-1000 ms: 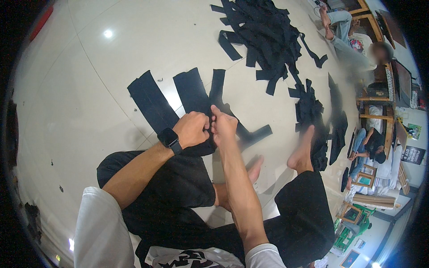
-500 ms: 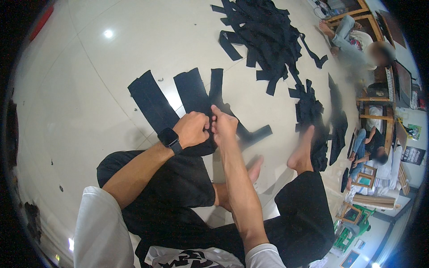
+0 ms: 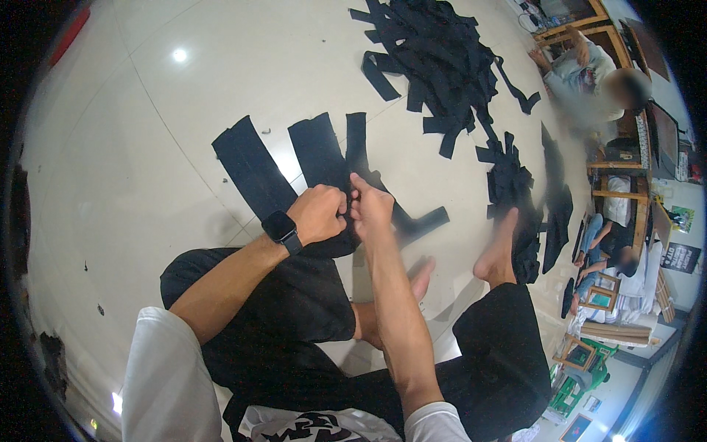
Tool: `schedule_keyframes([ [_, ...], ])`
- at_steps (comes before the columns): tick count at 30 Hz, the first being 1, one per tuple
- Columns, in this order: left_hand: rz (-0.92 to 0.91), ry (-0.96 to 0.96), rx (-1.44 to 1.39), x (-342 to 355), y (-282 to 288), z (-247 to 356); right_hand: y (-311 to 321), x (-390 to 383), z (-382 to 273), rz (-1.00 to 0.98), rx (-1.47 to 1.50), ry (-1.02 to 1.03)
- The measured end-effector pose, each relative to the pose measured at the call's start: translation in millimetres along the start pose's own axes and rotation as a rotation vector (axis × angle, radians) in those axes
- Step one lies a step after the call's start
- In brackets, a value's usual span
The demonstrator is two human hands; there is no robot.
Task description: The person sits on the floor and uses a red utility knife to cut long strips of black fabric into smaller pieces. They repeatedly pick up fabric strips, cut them, and place the cut pieces onto a growing pile on the floor.
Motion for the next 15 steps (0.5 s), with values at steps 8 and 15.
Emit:
schedule_keyframes([
  [8, 0.018, -0.021, -0.023, 0, 1, 3, 8, 5, -1, -0.012, -0.01, 0.008],
  [15, -0.011, -0.005, -0.012, -1, -1, 2, 5, 5, -2, -0.04, -0.024, -0.003],
])
Point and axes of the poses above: each hand's wrist, its own x-axis towards the middle knuckle, its own y-axis out of the back of the hand, z = x × y, the point moved 7 cm from there along x, towards the middle knuckle, and after that the axes turned 14 degrees about x, right-handed, at the moved point
